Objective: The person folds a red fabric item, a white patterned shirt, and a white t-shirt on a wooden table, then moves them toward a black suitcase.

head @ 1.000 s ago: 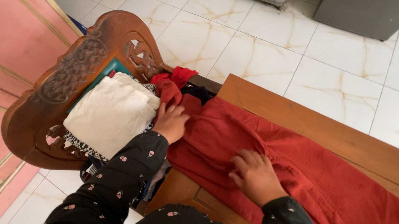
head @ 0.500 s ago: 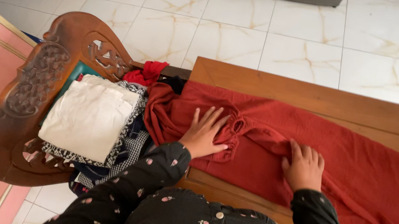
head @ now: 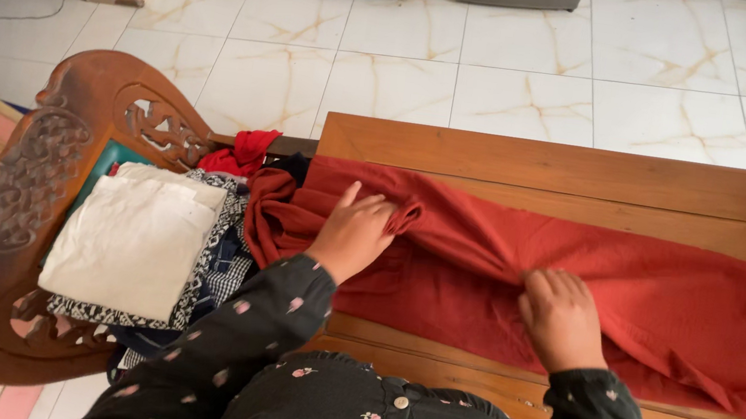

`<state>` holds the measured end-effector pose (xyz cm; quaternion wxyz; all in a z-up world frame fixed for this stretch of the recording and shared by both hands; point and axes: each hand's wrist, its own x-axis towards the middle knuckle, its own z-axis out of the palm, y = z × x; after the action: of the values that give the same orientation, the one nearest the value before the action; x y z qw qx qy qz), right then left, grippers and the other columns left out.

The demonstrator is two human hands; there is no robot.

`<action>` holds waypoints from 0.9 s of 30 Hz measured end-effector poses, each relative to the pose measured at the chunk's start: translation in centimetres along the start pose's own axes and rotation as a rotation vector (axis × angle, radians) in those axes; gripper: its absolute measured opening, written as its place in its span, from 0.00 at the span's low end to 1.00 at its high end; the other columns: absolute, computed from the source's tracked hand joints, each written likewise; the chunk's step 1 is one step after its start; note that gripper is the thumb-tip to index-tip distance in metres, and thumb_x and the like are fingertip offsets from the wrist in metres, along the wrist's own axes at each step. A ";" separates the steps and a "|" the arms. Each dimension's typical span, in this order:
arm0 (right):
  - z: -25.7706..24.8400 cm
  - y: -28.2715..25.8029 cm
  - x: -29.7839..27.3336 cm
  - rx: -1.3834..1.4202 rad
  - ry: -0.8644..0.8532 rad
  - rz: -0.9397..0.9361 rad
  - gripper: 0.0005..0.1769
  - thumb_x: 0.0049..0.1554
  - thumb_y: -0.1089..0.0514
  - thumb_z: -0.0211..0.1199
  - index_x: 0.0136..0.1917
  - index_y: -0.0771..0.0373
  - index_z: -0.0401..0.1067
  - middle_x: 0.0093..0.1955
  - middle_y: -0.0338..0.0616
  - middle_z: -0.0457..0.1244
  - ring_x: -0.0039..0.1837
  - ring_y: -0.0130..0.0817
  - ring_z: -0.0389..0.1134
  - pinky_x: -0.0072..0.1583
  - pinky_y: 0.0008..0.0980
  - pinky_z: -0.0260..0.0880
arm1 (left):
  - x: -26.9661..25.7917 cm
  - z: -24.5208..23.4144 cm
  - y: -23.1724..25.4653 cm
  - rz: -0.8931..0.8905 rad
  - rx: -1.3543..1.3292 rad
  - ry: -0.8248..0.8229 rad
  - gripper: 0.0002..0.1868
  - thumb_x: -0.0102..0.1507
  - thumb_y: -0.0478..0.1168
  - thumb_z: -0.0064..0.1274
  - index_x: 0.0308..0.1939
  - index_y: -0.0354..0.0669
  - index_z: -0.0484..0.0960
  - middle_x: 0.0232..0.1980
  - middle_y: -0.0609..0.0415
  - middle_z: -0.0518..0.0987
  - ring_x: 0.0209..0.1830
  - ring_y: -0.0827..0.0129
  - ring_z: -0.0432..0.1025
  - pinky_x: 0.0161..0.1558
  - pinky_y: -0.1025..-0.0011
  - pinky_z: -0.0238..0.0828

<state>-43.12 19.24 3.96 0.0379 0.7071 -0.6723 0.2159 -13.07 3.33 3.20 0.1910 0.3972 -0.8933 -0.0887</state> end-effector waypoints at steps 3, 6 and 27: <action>0.5 -1.4 -2.6 0.021 -0.059 -0.046 0.10 0.49 0.59 0.60 0.46 0.60 0.71 0.46 0.46 0.66 0.54 0.48 0.67 0.62 0.45 0.64 | -2.6 -1.8 0.7 0.065 -0.021 -0.093 0.21 0.58 0.45 0.56 0.53 0.41 0.78 0.54 0.48 0.79 0.64 0.57 0.67 0.72 0.50 0.47; 1.1 -1.5 -4.0 0.030 -0.156 -0.055 0.19 0.49 0.52 0.61 0.54 0.57 0.70 0.54 0.46 0.65 0.61 0.46 0.64 0.67 0.48 0.59 | -3.5 -1.3 1.7 0.039 0.025 -0.363 0.30 0.58 0.50 0.55 0.60 0.39 0.72 0.69 0.43 0.66 0.73 0.53 0.54 0.70 0.49 0.41; 2.3 17.2 -12.2 -0.194 -0.051 0.864 0.46 0.54 0.32 0.54 0.80 0.48 0.48 0.83 0.51 0.38 0.83 0.50 0.35 0.74 0.65 0.33 | -2.2 1.1 -7.1 -0.223 0.131 -0.514 0.46 0.59 0.69 0.46 0.75 0.56 0.52 0.81 0.52 0.38 0.80 0.57 0.30 0.72 0.43 0.24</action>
<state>-59.16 28.26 -6.51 -0.0061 0.3592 -0.9241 0.1304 -7.37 0.25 -0.66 -0.0785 0.4688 -0.8671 -0.1487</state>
